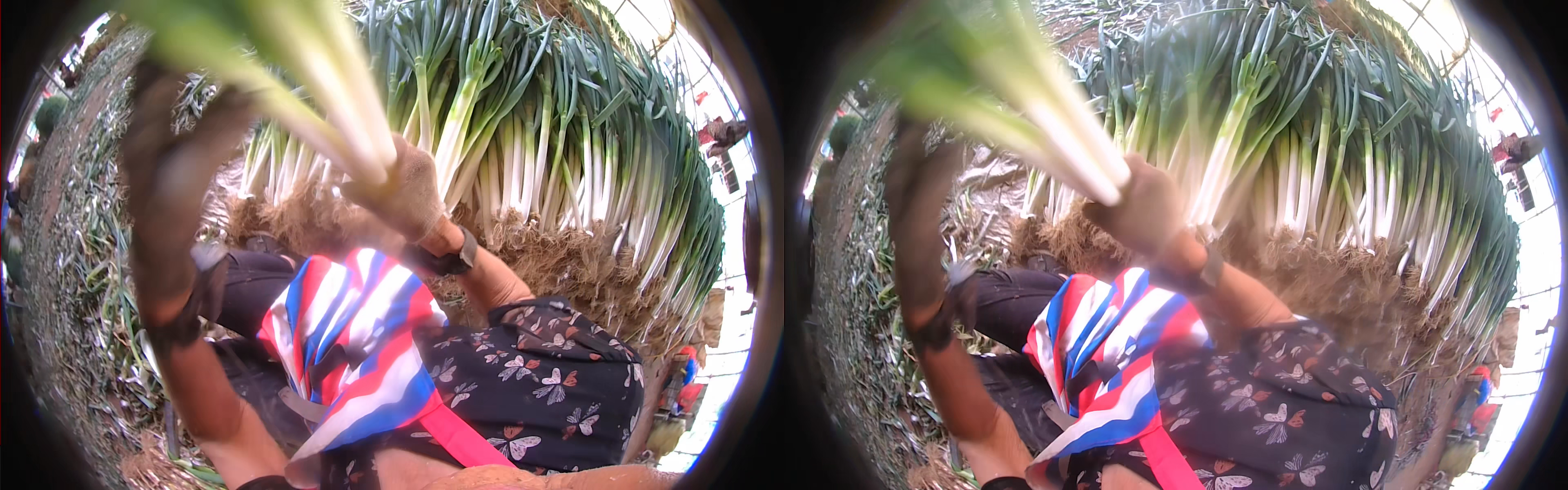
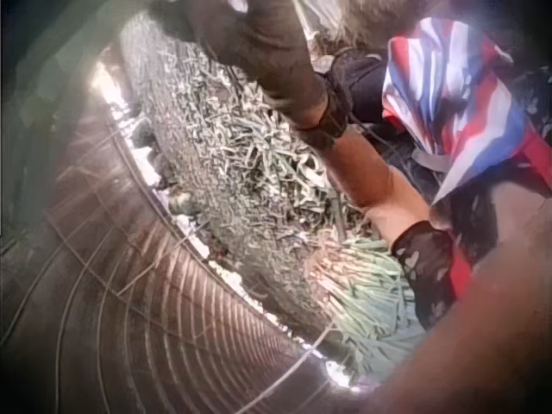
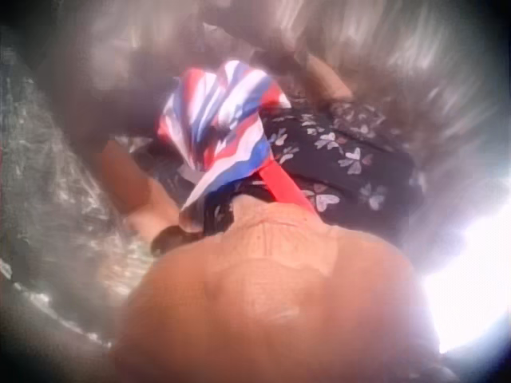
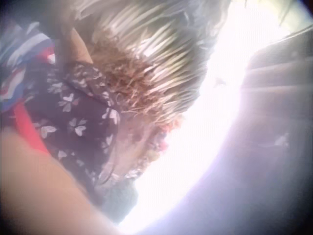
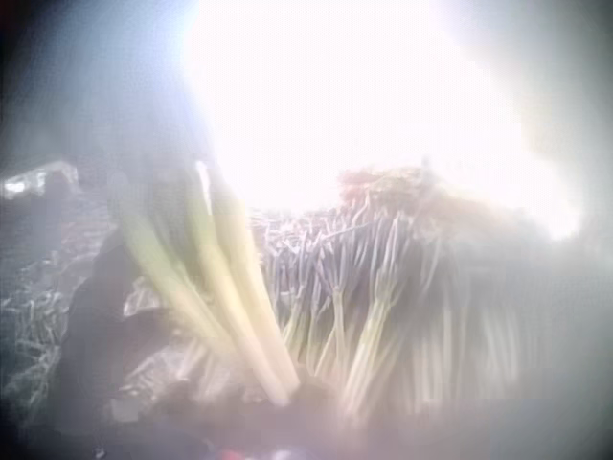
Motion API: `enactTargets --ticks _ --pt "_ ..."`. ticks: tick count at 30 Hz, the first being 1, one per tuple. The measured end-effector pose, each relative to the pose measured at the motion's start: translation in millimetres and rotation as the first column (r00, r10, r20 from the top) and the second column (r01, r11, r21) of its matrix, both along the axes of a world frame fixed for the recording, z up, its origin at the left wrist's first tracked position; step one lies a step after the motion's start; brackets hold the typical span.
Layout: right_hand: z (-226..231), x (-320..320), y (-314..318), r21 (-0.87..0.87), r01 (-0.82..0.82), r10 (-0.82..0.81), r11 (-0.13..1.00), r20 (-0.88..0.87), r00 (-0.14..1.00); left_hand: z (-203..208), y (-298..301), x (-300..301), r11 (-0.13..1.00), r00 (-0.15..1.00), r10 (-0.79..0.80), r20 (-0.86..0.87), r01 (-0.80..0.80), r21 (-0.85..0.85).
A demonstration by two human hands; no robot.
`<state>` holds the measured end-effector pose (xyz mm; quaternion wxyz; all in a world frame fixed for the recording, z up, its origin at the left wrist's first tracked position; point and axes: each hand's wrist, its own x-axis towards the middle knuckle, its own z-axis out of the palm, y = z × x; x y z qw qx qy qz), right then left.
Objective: The person cleans leeks by using a handheld air nozzle to peel away outer layers, occasionally trimming the roots and tops by hand. They process the leeks one at a time before gathering the cleaned vegetables into a separate stack.
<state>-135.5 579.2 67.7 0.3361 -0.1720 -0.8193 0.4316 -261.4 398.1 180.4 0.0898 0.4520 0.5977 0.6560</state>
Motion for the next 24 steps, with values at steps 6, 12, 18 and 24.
enactTargets --ticks 6,12,18,24 --pt "-137.9 -67.0 92.3 -0.26 0.053 -0.035 0.964 0.071 0.997 -65.8 40.5 8.3 0.952 0.802 0.069 -0.593 -0.231 -0.202" --pt "-157.6 -91.9 139.2 -0.7 0.582 -0.198 0.414 0.554 0.808 -129.0 -79.8 49.8 0.849 0.587 0.034 -0.809 -0.443 -0.286" --pt "-188.5 -102.3 154.2 -0.521 0.586 -0.192 0.62 0.624 0.758 -120.5 -177.5 111.7 0.615 0.734 0.678 0.046 -0.531 -0.583" --pt "-251.4 -121.0 182.7 0.089 -0.054 -0.006 0.995 0.57 0.822 -117.3 -283.3 183.6 0.308 0.263 0.95 0.169 -0.702 -0.642"
